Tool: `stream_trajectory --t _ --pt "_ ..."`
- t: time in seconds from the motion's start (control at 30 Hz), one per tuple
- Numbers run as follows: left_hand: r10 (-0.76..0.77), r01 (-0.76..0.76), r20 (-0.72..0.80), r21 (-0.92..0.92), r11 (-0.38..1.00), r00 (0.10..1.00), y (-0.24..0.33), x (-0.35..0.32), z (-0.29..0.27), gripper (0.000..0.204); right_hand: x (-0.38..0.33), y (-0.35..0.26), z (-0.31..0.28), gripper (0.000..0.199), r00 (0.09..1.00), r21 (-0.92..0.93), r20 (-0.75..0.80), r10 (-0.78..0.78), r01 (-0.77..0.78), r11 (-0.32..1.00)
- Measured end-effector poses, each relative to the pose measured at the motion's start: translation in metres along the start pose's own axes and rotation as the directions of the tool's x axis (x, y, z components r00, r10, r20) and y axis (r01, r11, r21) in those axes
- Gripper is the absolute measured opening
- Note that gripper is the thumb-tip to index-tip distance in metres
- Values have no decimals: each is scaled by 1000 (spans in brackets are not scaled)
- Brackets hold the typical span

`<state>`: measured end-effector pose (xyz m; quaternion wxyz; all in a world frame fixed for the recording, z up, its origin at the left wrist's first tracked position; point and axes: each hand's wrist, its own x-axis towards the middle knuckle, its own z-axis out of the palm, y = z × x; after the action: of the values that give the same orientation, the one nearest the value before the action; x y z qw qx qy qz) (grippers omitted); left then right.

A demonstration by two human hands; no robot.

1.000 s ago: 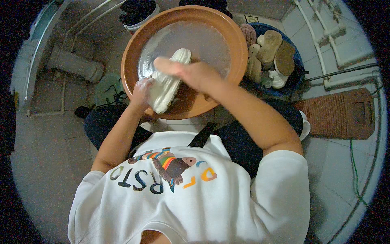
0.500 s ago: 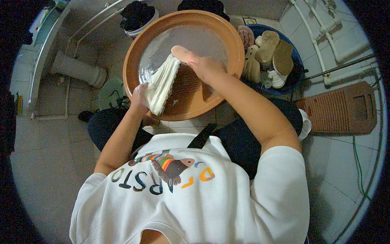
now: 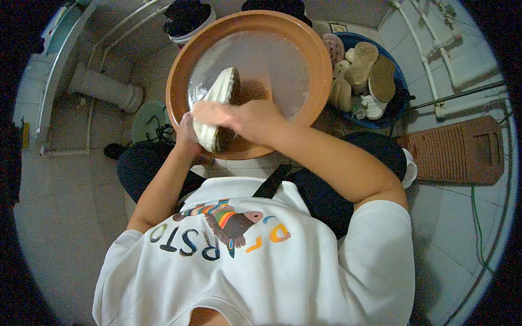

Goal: The person scrubs a white sneaker with a brush in a basin of soapy water. They clean the upper, sides, and sole of the shoe, repeatedly dipping it into the water and scrubbing with the brush.

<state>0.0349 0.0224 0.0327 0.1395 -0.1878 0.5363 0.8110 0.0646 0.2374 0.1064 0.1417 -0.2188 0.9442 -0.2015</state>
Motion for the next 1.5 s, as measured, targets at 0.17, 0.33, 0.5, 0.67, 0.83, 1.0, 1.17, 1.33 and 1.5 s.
stream_trajectory --t 0.17,0.33,0.5,0.67,0.83,1.0,1.17,1.33,1.5 --pt "-82 81 83 12 997 993 7 -2 0 32 19 32 -9 40 937 535 88 337 -330 778" --pt "-67 61 23 214 975 997 4 6 3 32 14 22 -6 48 972 122 -35 230 -225 967" --pt "15 -143 355 335 931 935 -23 49 -65 28 18 25 6 44 997 173 -69 -16 28 984" --pt "-173 -62 413 497 865 894 -24 60 -54 24 25 58 -3 43 951 159 -166 262 -237 959" --pt "-108 -15 224 485 875 969 -18 51 -56 25 6 17 -10 39 998 176 -62 10 1 984" --pt "-70 -133 305 596 792 950 28 -3 28 35 28 66 -9 42 920 349 -111 375 -317 882" --pt "-34 -248 364 698 672 931 38 -8 37 41 10 25 4 65 979 353 -189 73 -2 936" --pt "62 -577 575 803 145 816 42 -13 47 34 34 86 -3 39 900 326 -80 429 -383 864" --pt "-22 -712 790 539 -450 613 39 -13 40 24 16 39 1 49 988 335 -43 151 -128 934"
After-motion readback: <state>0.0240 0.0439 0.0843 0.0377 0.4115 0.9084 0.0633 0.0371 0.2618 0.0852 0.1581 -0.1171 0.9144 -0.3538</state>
